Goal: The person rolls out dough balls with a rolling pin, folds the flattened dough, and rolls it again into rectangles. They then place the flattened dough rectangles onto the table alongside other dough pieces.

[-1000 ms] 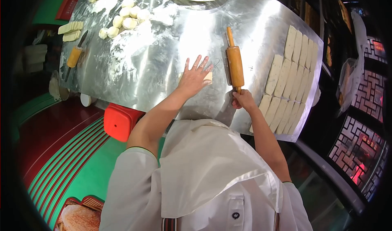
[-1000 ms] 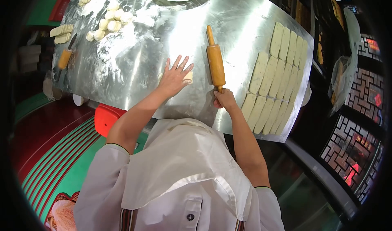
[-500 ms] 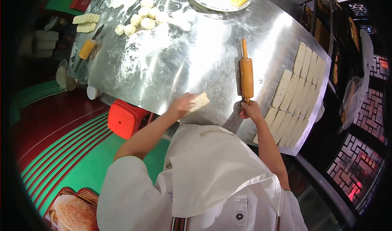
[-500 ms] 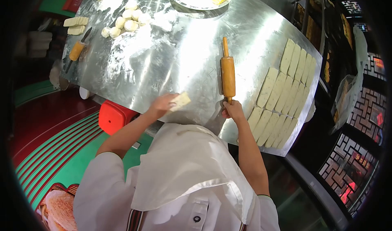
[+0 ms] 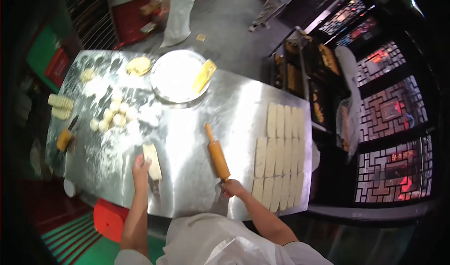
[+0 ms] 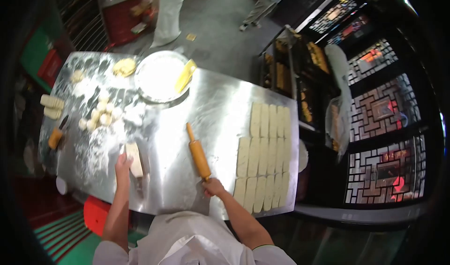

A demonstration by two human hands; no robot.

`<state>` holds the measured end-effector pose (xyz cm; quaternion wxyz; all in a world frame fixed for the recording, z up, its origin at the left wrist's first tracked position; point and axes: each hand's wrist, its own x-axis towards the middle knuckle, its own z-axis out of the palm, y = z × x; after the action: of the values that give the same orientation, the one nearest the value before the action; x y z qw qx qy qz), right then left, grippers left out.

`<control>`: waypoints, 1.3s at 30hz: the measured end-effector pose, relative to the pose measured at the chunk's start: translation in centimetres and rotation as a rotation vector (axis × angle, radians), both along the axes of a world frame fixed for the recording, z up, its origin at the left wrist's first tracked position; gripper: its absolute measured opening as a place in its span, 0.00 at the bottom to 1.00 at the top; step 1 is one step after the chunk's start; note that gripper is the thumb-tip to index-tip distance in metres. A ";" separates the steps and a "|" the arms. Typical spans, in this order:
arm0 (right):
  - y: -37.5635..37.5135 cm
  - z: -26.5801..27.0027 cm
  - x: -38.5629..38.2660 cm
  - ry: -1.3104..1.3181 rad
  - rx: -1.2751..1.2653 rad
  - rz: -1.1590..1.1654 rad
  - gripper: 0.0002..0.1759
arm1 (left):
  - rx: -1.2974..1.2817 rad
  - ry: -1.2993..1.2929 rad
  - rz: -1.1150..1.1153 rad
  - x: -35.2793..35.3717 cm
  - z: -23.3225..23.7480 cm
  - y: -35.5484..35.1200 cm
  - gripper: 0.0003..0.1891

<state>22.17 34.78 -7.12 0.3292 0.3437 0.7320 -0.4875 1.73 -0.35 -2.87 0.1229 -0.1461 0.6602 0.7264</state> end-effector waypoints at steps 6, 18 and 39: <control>-0.1 0.6 -0.3 0.009 -0.032 0.005 0.22 | -0.319 0.001 -0.320 8.1 -2.9 5.3 0.22; 0.9 -3.1 1.0 0.168 0.063 0.153 0.23 | -1.127 0.744 -0.904 8.8 -2.5 8.6 0.39; -7.9 3.2 -6.0 0.468 0.664 0.578 0.28 | -1.153 0.653 -0.672 6.9 -1.9 -2.4 0.15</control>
<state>16.19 26.89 -3.94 0.1506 0.0946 0.9673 -0.1810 8.65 -2.74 -4.80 0.0399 0.2459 0.9488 0.1944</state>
